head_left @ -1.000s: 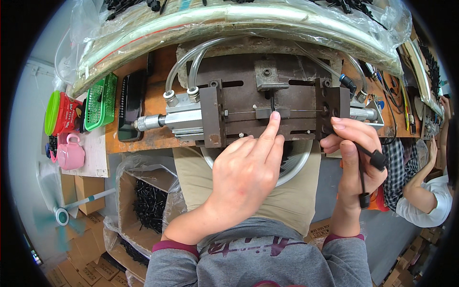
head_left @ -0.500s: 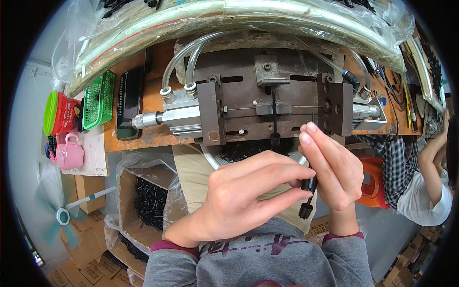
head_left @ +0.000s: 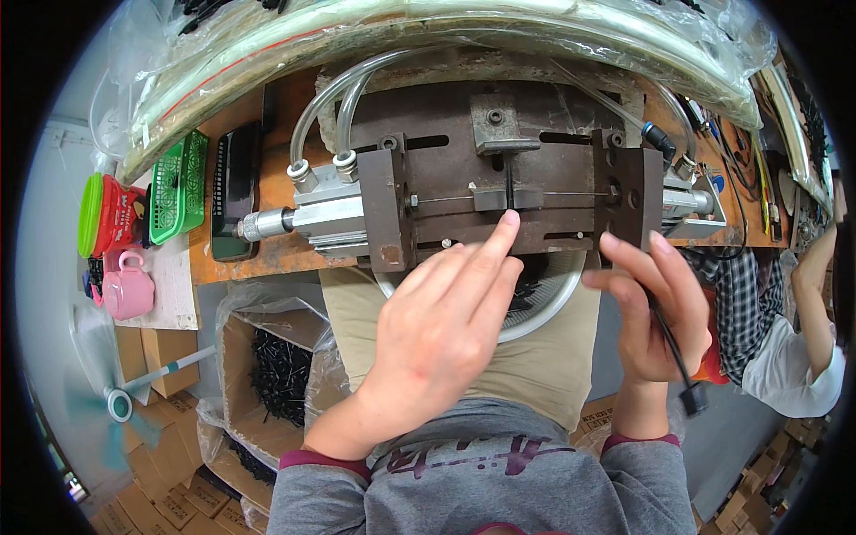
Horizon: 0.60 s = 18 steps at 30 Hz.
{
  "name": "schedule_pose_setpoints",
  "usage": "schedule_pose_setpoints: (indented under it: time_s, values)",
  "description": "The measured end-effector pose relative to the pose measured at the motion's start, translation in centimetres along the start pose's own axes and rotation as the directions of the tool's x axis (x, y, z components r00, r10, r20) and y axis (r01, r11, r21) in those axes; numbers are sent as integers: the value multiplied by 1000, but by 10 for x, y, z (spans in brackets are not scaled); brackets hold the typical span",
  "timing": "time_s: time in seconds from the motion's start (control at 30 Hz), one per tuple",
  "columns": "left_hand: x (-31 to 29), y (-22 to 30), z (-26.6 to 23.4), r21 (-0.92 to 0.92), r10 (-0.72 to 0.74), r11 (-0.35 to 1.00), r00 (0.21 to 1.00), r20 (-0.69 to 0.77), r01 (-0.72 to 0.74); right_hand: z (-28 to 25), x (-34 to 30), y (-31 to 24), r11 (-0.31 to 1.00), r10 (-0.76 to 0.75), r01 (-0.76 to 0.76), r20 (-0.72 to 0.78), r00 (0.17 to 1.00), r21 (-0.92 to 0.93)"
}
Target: The recorder is using a manual pneumatic clamp machine to attach connectors to black wires.
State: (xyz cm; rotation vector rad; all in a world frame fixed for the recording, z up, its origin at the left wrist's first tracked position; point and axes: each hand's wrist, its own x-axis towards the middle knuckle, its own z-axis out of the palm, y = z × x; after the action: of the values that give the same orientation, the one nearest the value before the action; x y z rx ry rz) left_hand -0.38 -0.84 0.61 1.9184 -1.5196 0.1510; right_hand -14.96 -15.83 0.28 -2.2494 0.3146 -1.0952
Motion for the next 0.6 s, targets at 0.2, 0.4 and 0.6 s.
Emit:
schedule_pose_setpoints:
  time_s: [0.2,0.4,0.6]
  values:
    - [10,1,-3,130,18,991,997,74,-27,-13,-5,3,981,11,-20,49,999,193]
    - [10,0,-6,121,-2,993,995,102,-10,-15,7,-2,995,-13,14,-16,1000,101]
    - [16,10,-23,-569,-195,799,979,61,195,-14,49,-16,825,-328,446,347,878,-347]
